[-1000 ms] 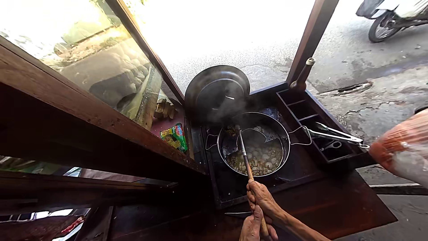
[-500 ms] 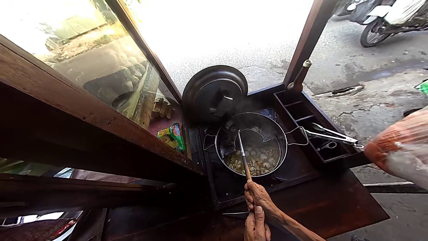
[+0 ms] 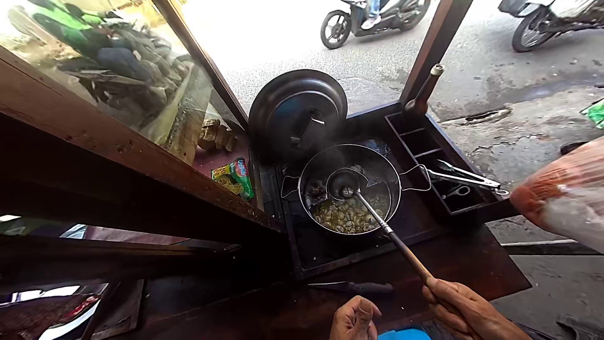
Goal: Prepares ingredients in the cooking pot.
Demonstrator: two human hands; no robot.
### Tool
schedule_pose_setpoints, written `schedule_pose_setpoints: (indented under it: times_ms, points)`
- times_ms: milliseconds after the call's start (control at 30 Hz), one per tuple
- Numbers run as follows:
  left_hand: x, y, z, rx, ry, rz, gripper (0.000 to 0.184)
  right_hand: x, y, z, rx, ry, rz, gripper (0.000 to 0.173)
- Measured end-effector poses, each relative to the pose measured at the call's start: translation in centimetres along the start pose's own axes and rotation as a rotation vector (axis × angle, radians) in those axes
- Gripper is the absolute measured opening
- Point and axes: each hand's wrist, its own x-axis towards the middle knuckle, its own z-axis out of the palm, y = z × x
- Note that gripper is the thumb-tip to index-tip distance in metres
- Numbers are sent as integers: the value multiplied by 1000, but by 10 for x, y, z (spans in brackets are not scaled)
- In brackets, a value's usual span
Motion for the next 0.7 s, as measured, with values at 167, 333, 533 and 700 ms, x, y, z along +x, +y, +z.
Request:
schedule_pose_setpoints:
  times_ms: [167,333,533,700]
  points:
    - [-1,-6,-4,-3,-3,-71,38,9,15,-17,-464,253,40,31]
    - [-1,-8,-5,6,-15,-100,35,17,-5,-7,-1293,420,208,42]
    - [0,-11,-10,10,15,-124,32,16,-4,7,-1591,501,245,42]
    - [3,-13,-13,12,15,-167,31,10,-7,-4,-1421,485,146,42]
